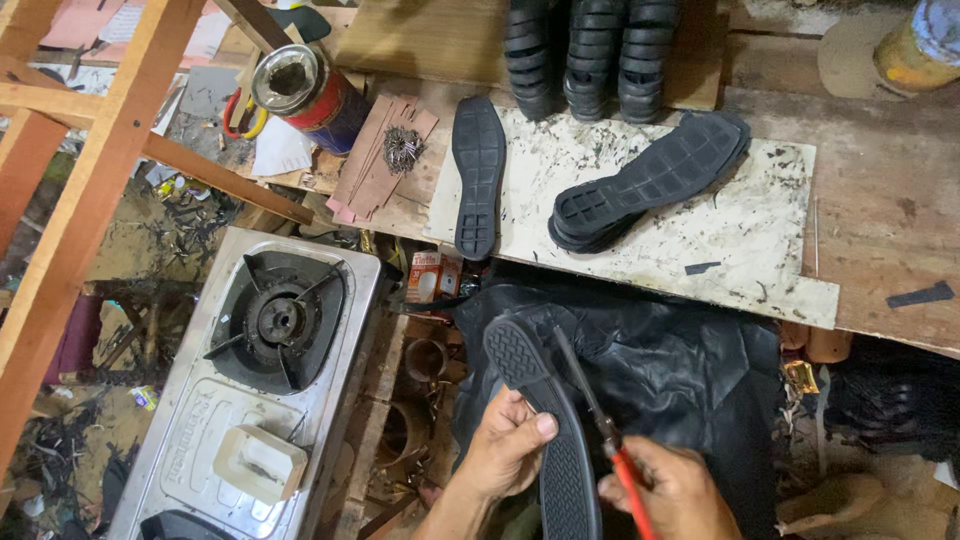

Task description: The person uses red-handled shears to trim the edges of black rubber shoe soles. They hold each sole in the left hand and cut along the perimeter with the right hand, then place the trimmed sole on a stack on the workbench.

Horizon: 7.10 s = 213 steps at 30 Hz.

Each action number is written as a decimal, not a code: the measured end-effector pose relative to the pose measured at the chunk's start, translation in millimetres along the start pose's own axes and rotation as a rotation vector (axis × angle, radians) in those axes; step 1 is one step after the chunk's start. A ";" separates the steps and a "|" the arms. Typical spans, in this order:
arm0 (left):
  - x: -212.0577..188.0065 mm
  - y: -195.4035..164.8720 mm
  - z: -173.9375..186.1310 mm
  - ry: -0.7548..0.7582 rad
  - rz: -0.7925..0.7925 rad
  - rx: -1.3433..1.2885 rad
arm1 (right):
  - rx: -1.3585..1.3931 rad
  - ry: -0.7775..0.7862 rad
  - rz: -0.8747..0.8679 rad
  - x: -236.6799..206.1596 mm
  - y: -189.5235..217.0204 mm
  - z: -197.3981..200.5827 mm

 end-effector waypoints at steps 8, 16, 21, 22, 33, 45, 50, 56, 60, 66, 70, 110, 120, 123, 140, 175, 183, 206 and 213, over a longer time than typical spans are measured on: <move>9.6 -11.0 2.3 -0.059 -0.016 0.112 | -0.177 -0.214 0.794 -50.6 84.1 23.5; 13.7 -57.4 -20.2 -0.094 -0.246 0.078 | -0.393 -0.164 0.218 -23.1 99.0 29.8; 9.6 -47.9 -36.8 -0.017 -0.180 -0.033 | -0.499 -0.335 0.349 -34.9 146.8 48.6; 9.4 -45.8 -36.4 -0.021 -0.177 -0.031 | -0.564 -0.360 0.418 -38.1 158.1 49.1; 0.7 -16.7 -27.7 0.001 -0.051 -0.008 | -0.575 -0.369 0.463 -40.4 174.6 45.3; -8.1 -55.0 -5.9 -0.032 -0.067 0.527 | -0.488 -0.212 0.566 -45.6 124.3 48.9; -9.7 -65.4 -17.4 0.010 -0.044 0.667 | -0.512 -0.338 0.765 -57.0 147.6 59.4; -7.3 -55.4 -25.4 0.039 0.004 0.622 | -0.629 -0.239 0.530 -44.1 158.3 54.8; -9.5 -56.4 -25.4 0.038 0.019 0.639 | -0.656 -0.247 0.484 -44.2 156.9 54.9; -9.3 -65.3 -33.8 0.044 -0.001 0.765 | -0.679 -0.382 0.725 -58.3 165.6 59.5; -9.8 -84.2 -56.5 0.164 -0.042 0.968 | -0.723 -0.242 0.669 -51.7 137.7 61.9; -15.3 -95.3 -101.2 0.506 -0.039 1.424 | -0.863 -0.078 0.323 -32.6 53.4 79.4; 6.5 -57.2 -30.1 0.080 0.019 0.278 | -0.863 -0.347 0.433 -38.4 107.0 77.1; 6.7 -38.8 -30.6 -0.048 0.090 0.193 | -0.958 -0.395 0.431 -40.3 130.6 75.1; -18.9 -27.7 -40.4 0.012 0.483 0.425 | -1.074 -0.331 0.729 -44.5 148.0 77.0; 19.4 -201.9 -83.4 -0.302 -0.528 1.129 | -0.883 -0.380 0.360 -3.3 36.9 84.9; 88.0 -224.3 -66.0 -0.101 -1.088 0.786 | -1.102 -0.395 0.684 -9.6 47.8 61.3; 103.4 -168.9 -25.2 -0.287 -0.918 1.652 | -0.888 -0.550 0.547 -10.2 48.4 75.6; 104.4 -169.4 -23.8 -0.293 -0.987 1.686 | -1.019 -0.513 0.635 -10.0 56.2 64.0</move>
Point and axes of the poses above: each hand's wrist, its own x-axis towards the middle knuckle, its own z-axis out of the back of the hand, y = z × x, the point moved 10 cm from there along x, towards the middle knuckle, and after that the axes turned 15 degrees about -x, right-handed, at the moved point
